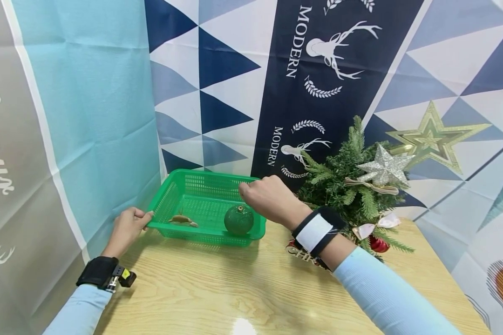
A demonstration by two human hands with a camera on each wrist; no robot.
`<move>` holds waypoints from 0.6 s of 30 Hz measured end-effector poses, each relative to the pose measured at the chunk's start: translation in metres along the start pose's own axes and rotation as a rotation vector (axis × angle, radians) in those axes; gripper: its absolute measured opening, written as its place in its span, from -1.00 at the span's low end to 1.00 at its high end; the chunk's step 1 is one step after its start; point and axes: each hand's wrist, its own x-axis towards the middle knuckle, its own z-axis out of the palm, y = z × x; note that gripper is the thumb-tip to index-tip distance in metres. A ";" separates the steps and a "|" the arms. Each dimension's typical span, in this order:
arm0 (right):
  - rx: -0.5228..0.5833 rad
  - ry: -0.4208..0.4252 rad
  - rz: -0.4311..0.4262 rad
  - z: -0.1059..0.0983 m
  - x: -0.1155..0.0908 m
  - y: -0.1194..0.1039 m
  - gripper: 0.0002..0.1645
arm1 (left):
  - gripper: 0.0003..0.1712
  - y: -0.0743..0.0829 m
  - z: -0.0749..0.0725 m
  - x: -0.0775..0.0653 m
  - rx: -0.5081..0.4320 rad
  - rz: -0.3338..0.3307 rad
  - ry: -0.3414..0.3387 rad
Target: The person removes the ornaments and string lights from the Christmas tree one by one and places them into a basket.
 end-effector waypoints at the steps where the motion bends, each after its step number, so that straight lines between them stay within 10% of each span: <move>1: 0.005 0.002 -0.003 0.001 0.001 0.000 -0.68 | -0.68 0.000 0.000 0.000 -0.001 0.000 0.000; 18: -0.012 0.046 -0.038 0.008 0.017 -0.008 -0.75 | -0.69 -0.002 0.000 -0.001 -0.021 0.011 -0.005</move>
